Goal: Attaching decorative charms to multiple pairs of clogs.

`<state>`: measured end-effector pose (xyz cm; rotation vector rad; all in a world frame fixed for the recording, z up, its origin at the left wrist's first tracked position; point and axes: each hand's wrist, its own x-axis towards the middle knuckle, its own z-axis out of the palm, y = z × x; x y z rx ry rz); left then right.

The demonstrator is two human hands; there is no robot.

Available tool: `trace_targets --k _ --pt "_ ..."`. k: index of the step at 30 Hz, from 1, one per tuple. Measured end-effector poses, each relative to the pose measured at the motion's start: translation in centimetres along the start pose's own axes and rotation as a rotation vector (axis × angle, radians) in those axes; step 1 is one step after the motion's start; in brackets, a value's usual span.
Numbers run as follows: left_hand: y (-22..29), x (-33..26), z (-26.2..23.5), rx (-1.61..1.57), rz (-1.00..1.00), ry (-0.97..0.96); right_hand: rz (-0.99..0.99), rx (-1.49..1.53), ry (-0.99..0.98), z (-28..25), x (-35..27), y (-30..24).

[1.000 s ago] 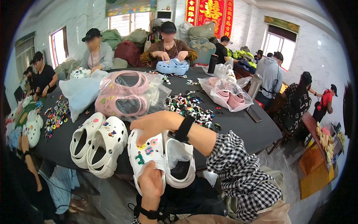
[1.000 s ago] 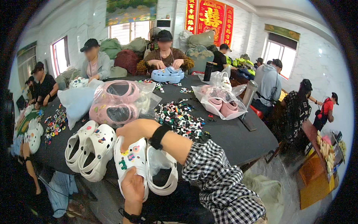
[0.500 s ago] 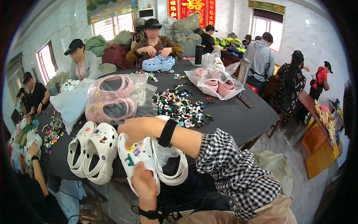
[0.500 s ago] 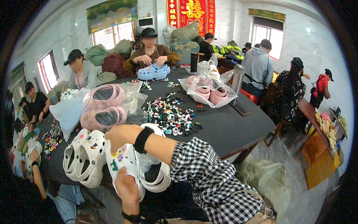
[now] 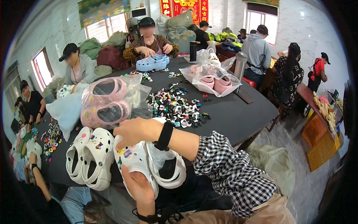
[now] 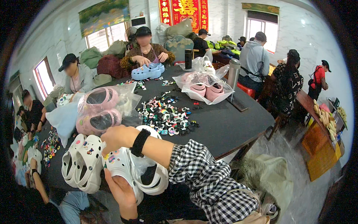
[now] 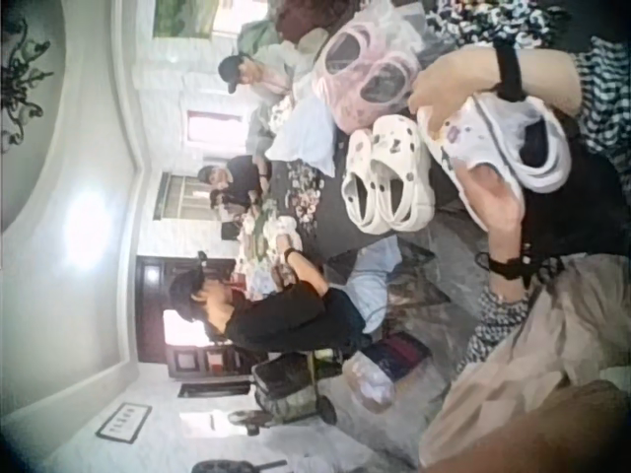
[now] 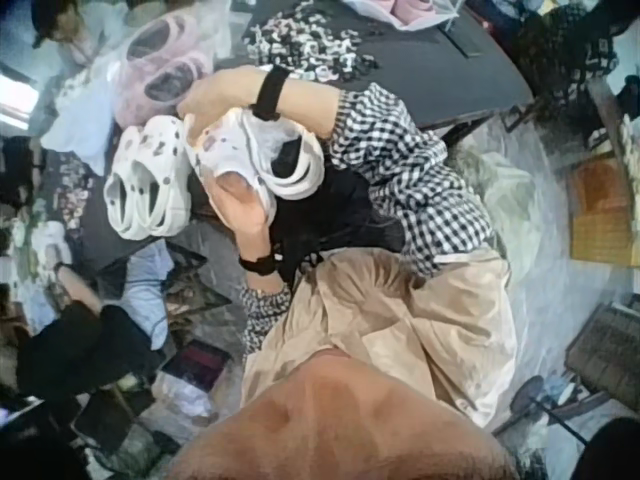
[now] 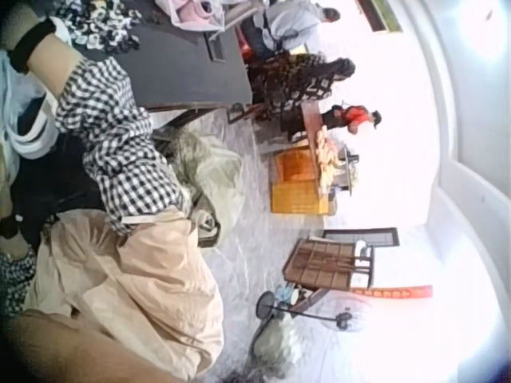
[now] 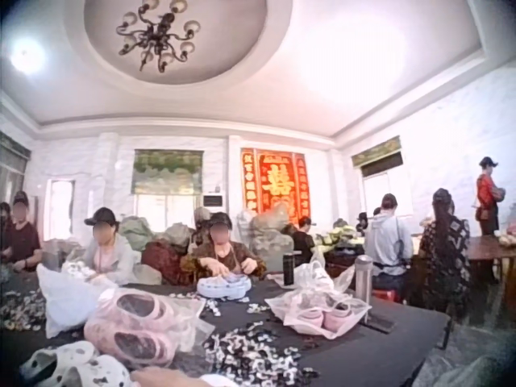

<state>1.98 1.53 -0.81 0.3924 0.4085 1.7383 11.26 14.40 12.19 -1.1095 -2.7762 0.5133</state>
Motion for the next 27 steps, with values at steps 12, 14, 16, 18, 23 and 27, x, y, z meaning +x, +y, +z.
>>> trace_targets --k 12,14,16,18,23,27 --pt "-0.7 -0.8 1.2 0.871 0.102 -0.173 0.175 0.292 0.646 -4.8 -10.8 14.2" --pt "-0.5 -0.8 0.5 0.972 0.104 -0.159 0.248 0.343 0.687 -4.6 -13.7 17.3" --pt "-0.8 -0.8 0.3 1.075 0.182 -0.14 0.286 0.35 0.687 -4.0 -16.8 19.6" --pt "-0.6 -1.1 0.8 1.058 0.175 -0.121 0.422 0.202 0.579 -2.6 -18.8 21.5" --pt "-1.4 -1.6 0.1 1.052 0.207 -0.078 0.501 0.134 0.523 1.0 -20.1 23.8" --pt "-1.4 -1.8 0.0 1.02 0.19 -0.075 0.576 0.169 0.436 2.6 -19.1 23.7"
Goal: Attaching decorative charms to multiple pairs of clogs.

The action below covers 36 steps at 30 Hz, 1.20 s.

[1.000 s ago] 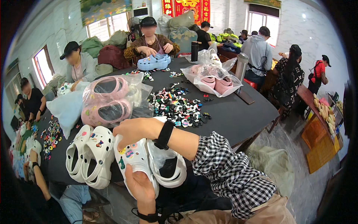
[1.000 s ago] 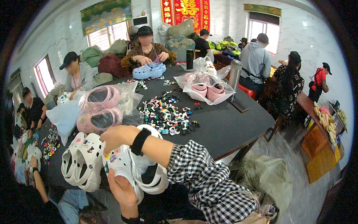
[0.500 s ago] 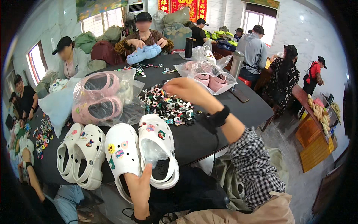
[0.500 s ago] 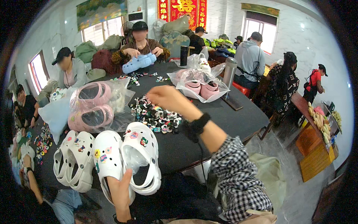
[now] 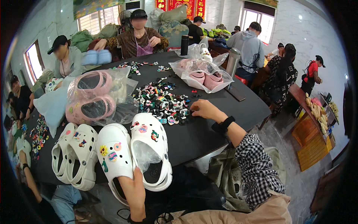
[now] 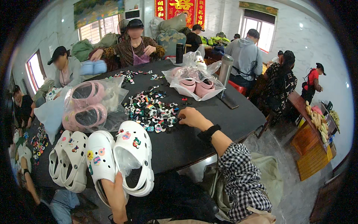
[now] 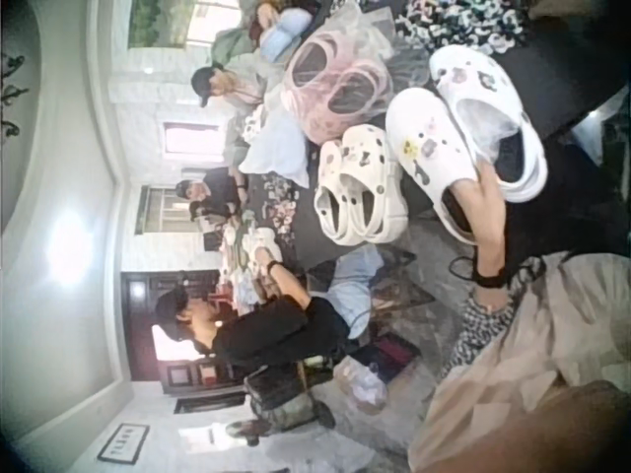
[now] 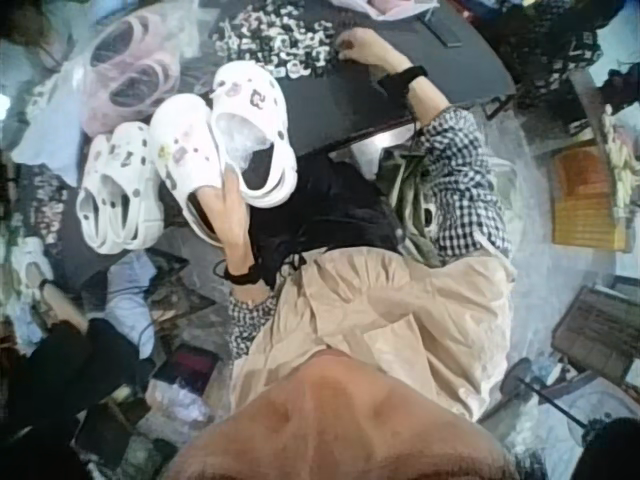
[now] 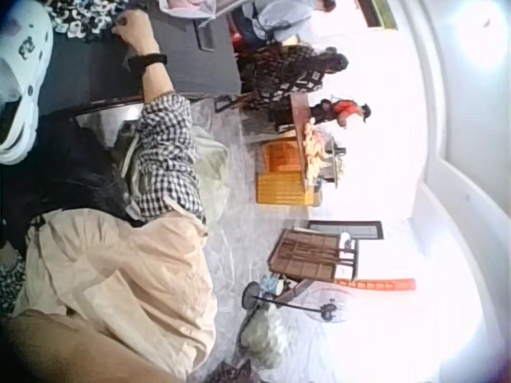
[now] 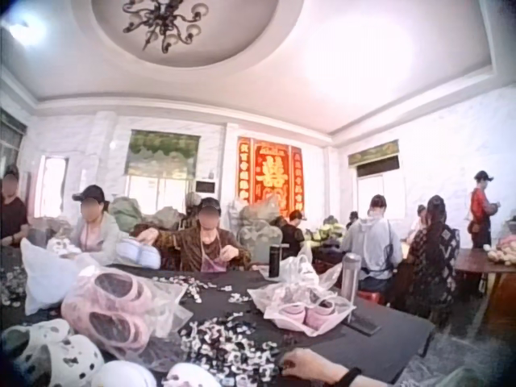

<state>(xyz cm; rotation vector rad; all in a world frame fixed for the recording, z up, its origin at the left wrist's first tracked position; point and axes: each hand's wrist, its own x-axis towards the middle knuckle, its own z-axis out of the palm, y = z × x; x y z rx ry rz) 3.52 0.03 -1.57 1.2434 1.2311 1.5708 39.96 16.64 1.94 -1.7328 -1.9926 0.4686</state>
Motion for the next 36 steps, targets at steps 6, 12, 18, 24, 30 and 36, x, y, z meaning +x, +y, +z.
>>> trace_targets --k 6,12,18,24,30,36 --pt "0.1 -0.3 -0.4 0.105 0.002 -0.016 -0.211 -0.086 0.083 0.9 0.5 0.6" --pt "-0.4 -0.6 -0.1 -0.029 -0.028 0.07 -0.177 -0.022 0.008 0.4 1.2 -0.2" --pt "1.2 -0.7 0.3 -0.397 -0.086 0.225 -0.086 -0.092 -0.184 -0.3 3.5 -3.5" --pt "1.9 -0.9 0.4 -0.283 -0.144 0.253 -0.153 -0.09 -0.327 -0.3 6.2 -7.2" --pt "3.5 -1.3 0.2 -0.128 -0.173 0.267 -0.374 -0.138 -0.22 1.2 9.3 -9.1" --pt "1.9 -2.6 -2.5 0.132 -0.295 0.048 -0.848 0.011 -0.096 5.1 10.0 -8.1"
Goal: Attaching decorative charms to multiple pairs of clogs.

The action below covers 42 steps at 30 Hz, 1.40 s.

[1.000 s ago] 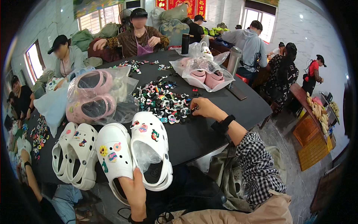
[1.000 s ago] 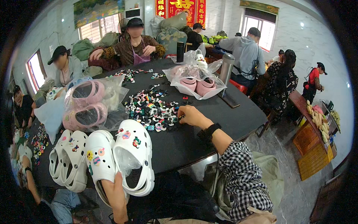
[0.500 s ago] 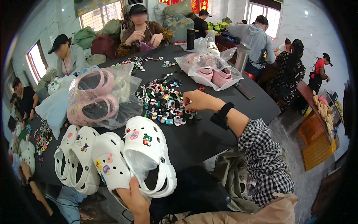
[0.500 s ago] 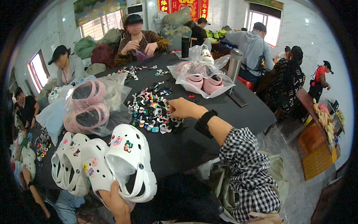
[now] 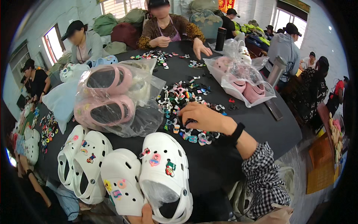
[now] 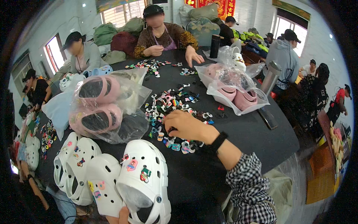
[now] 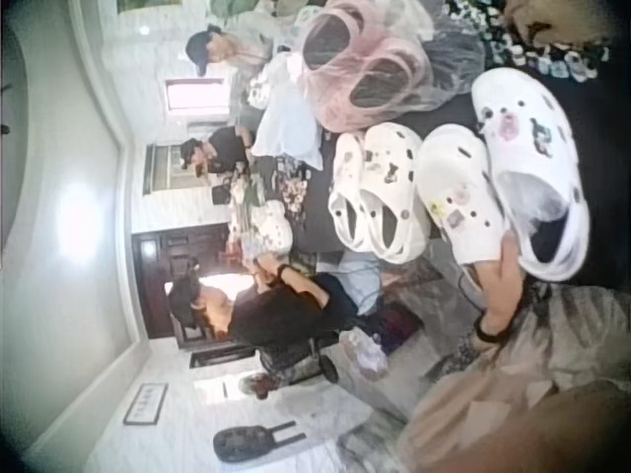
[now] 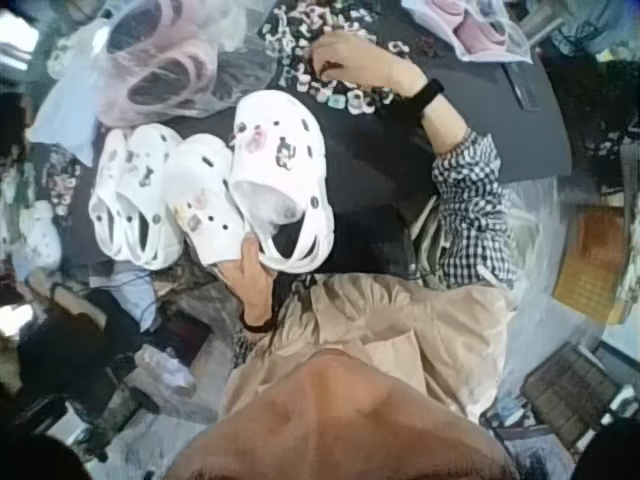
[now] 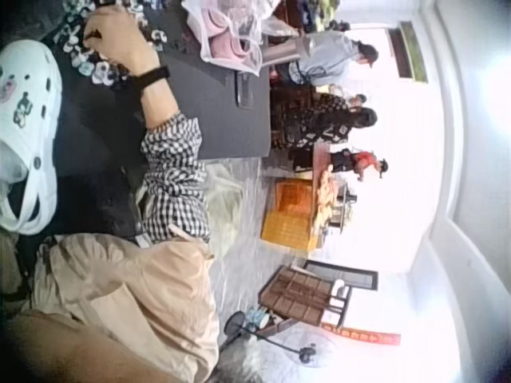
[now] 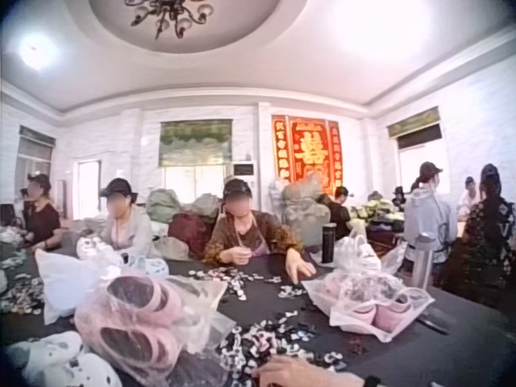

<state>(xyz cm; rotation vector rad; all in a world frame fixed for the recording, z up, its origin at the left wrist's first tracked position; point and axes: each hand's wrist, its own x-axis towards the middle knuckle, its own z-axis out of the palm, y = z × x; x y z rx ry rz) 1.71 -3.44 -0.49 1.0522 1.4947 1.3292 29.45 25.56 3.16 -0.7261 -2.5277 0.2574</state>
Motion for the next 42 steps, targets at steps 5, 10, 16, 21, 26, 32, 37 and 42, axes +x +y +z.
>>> trace_targets --k 5,10,16,21,26,32,37,42 --pt "0.5 -0.7 0.3 -0.006 0.03 0.14 0.241 -0.121 0.001 -2.0 -1.7 0.1" --pt "0.0 -0.7 0.4 -0.007 0.033 0.142 0.311 -0.047 0.125 -4.0 -4.5 3.2" --pt "0.7 -0.6 0.4 0.039 0.058 0.125 0.548 0.04 0.108 -5.3 -4.8 2.6" --pt "1.7 -0.5 1.4 -0.02 0.026 0.191 0.59 0.059 0.179 -6.5 -6.3 3.1" --pt "2.0 -0.5 1.3 -0.05 0.019 0.186 0.662 0.091 0.125 -6.9 -6.5 3.3" --pt "1.1 -0.9 0.4 0.12 0.094 0.14 0.729 -0.02 0.071 -8.2 -7.4 2.8" --pt "0.9 -0.7 0.6 0.082 0.064 0.142 0.767 0.25 0.079 -7.5 -6.9 3.0" --pt "1.3 -0.7 0.9 -0.039 0.0 0.153 0.615 0.216 0.073 -5.6 -5.0 2.0"
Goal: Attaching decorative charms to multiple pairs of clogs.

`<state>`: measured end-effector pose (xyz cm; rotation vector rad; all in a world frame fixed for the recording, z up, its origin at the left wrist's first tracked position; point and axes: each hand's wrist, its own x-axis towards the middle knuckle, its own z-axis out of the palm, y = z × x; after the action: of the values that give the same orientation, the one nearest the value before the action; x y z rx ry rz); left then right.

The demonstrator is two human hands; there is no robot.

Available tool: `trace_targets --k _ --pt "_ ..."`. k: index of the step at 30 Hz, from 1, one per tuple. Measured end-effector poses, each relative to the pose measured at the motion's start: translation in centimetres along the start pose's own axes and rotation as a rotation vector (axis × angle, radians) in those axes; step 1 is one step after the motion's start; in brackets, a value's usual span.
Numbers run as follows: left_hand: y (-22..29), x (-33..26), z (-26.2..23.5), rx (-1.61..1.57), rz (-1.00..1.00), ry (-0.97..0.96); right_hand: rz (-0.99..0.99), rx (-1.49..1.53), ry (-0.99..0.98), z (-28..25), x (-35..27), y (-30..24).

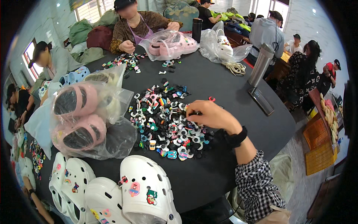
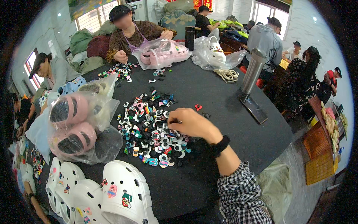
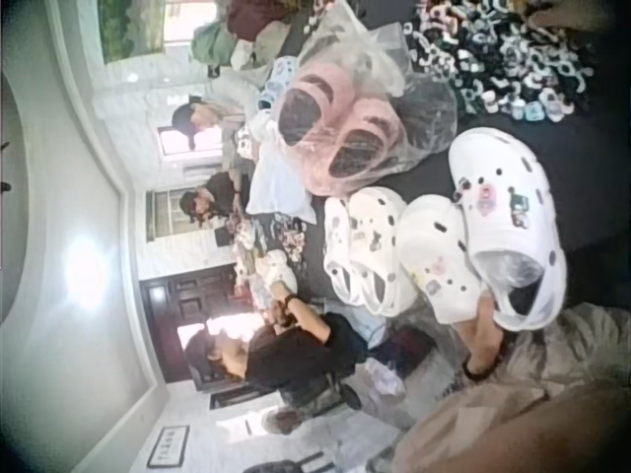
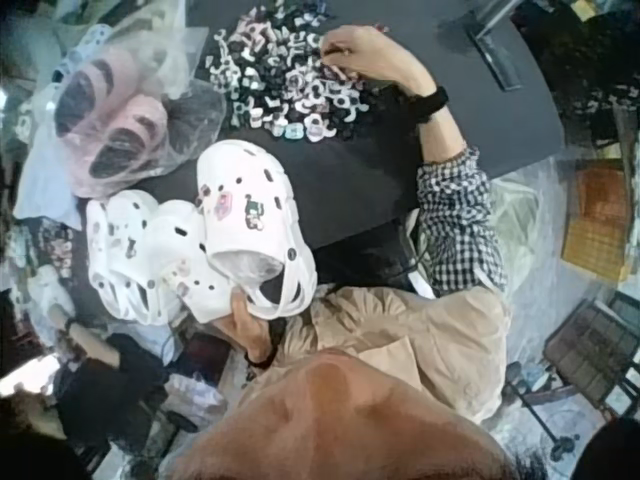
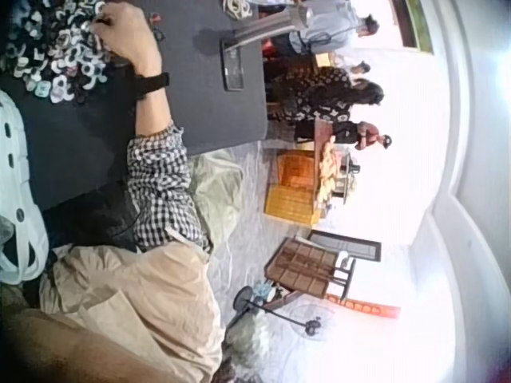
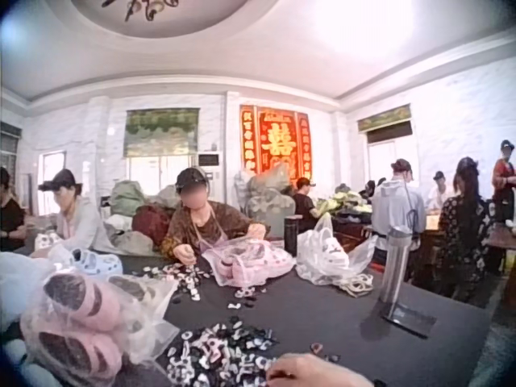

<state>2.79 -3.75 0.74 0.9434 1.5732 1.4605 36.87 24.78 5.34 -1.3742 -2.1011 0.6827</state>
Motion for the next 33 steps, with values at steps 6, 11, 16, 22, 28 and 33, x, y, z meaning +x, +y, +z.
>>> trace_targets --k 6,11,16,22,28,33 --pt "0.7 0.2 0.4 0.092 -0.036 0.002 -0.22 -0.327 0.207 6.0 0.0 -2.2" --pt "0.5 0.1 0.4 -0.025 -0.001 0.004 -0.476 -0.465 0.202 8.2 -0.3 -4.0" --pt "0.7 0.0 0.7 -0.061 0.015 0.014 -0.485 -0.259 0.106 7.2 -0.8 -5.1" --pt "0.7 -0.2 0.5 0.019 -0.043 0.05 -0.277 -0.229 0.325 -0.3 -1.0 -2.4" --pt "-0.4 -0.3 -0.2 0.053 0.023 0.01 0.143 -0.293 0.217 -2.7 -2.4 3.4" --pt "-2.6 -0.1 -1.8 0.047 0.186 -0.095 0.097 -0.349 0.066 0.3 -1.5 3.5"
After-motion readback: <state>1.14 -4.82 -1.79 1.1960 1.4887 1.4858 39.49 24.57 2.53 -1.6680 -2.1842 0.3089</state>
